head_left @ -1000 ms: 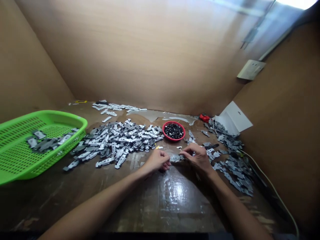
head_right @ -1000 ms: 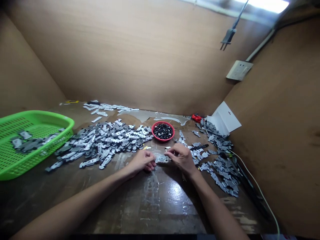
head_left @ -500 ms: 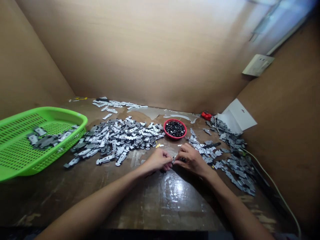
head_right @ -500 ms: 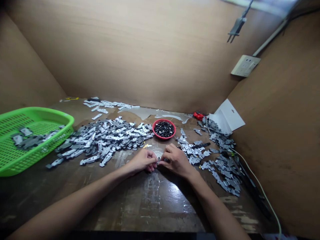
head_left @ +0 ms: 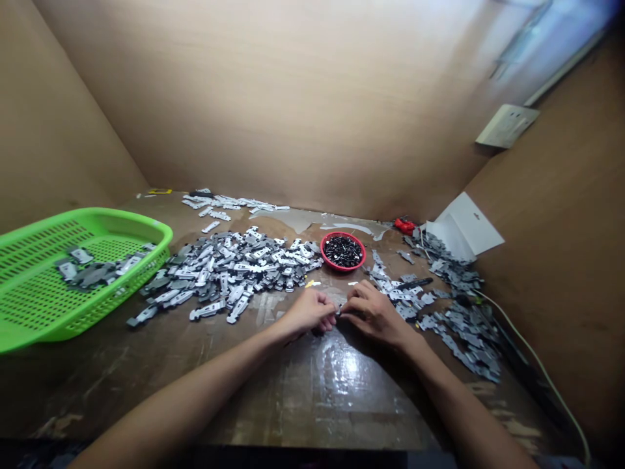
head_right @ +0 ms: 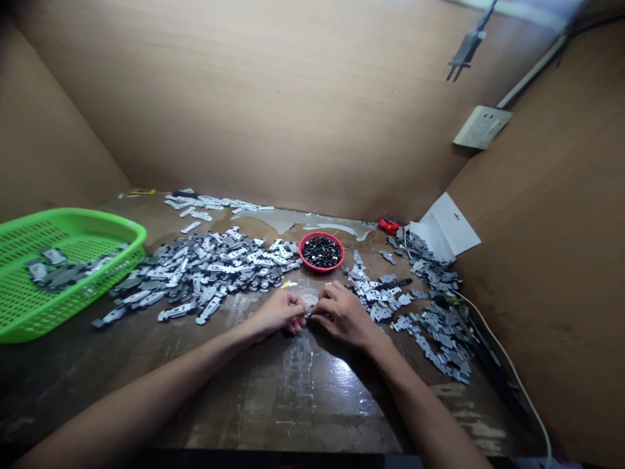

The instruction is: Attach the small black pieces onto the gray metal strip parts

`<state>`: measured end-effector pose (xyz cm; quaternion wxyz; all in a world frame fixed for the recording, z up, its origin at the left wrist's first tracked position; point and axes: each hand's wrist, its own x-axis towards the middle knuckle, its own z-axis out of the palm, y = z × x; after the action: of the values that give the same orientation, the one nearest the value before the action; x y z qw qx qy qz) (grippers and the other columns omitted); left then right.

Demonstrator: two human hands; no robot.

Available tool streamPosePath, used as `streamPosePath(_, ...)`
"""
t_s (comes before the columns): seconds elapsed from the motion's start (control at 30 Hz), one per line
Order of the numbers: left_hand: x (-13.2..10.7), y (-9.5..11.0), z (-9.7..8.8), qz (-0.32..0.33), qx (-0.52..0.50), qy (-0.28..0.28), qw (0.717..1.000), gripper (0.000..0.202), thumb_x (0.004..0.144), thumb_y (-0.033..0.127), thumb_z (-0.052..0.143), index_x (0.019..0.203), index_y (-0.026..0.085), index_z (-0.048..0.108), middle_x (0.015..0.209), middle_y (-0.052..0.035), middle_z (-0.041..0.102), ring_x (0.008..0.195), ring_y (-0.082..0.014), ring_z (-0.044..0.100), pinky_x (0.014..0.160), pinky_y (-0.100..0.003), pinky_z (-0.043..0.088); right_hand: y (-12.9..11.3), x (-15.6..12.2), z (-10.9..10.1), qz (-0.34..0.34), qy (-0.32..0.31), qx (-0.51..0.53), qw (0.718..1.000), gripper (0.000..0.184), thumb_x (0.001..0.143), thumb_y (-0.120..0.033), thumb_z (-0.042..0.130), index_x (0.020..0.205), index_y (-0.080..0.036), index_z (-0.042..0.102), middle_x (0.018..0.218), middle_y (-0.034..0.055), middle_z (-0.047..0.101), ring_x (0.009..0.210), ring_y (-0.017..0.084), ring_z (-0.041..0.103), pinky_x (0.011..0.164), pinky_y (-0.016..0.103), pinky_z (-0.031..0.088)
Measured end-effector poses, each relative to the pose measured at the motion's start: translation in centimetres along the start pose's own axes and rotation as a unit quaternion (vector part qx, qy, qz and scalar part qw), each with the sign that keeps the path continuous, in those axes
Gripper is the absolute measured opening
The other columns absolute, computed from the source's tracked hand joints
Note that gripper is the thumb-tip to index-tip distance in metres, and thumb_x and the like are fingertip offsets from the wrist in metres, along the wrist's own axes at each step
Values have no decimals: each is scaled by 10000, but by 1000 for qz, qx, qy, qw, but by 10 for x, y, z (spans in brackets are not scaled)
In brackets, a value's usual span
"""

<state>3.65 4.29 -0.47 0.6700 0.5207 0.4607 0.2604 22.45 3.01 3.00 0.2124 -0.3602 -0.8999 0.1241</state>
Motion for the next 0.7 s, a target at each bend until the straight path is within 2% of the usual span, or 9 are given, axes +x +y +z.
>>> streamPosePath(0.13, -1, 3, 0, -2, 0, 0, 1000, 179, 686, 291, 586, 666, 114, 580, 546, -34, 623, 416, -101, 565, 393, -178, 407, -3, 0, -1, 4, 13, 22, 1000, 124, 817, -276, 550, 845, -205, 647, 840, 69, 559, 822, 193, 481, 706, 321, 404)
streamPosePath(0.2, -2, 4, 0, -3, 0, -1, 1000, 185, 690, 297, 582, 659, 114, 576, 543, -38, 624, 416, -103, 565, 393, -180, 408, 2, -1, -4, 27, 46, 32, 998, 128, 816, -282, 550, 846, -206, 648, 855, 71, 567, 834, 196, 499, 725, 326, 413)
streamPosePath(0.27, -2, 4, 0, -5, 1, 1, 1000, 191, 694, 303, 577, 656, 116, 571, 546, -41, 626, 414, -105, 564, 391, -182, 408, 18, -4, -9, 83, 109, 22, 990, 149, 829, -281, 528, 868, -203, 648, 875, 77, 577, 848, 201, 516, 752, 332, 417)
streamPosePath(0.37, -1, 2, 0, -7, 4, 11, 1000, 172, 696, 288, 569, 676, 117, 573, 544, -36, 624, 408, -100, 555, 385, -178, 404, 55, -13, -16, 203, 193, -52, 959, 203, 848, -259, 477, 927, -190, 651, 879, 85, 593, 858, 208, 534, 790, 341, 409)
streamPosePath(0.43, 1, 1, -1, -5, 7, 9, 1000, 181, 697, 298, 575, 673, 118, 567, 549, -38, 624, 411, -101, 556, 382, -176, 401, 81, -21, -20, 267, 174, -108, 942, 218, 831, -243, 488, 946, -181, 663, 876, 91, 606, 850, 210, 543, 805, 344, 402)
streamPosePath(0.53, 2, -1, -1, -6, 11, 7, 1000, 213, 697, 327, 586, 654, 122, 555, 559, -42, 626, 415, -102, 556, 377, -174, 394, 105, -31, -25, 315, 129, -148, 929, 239, 826, -221, 482, 959, -194, 679, 899, 92, 624, 871, 210, 551, 810, 326, 394)
streamPosePath(0.7, -1, 3, -1, -10, 13, 6, 1000, 227, 688, 349, 597, 670, 125, 560, 571, -43, 633, 430, -103, 564, 398, -178, 404, 104, -35, -24, 337, 111, -158, 922, 237, 783, -365, 554, 843, -202, 716, 850, 100, 643, 828, 233, 568, 749, 318, 396)
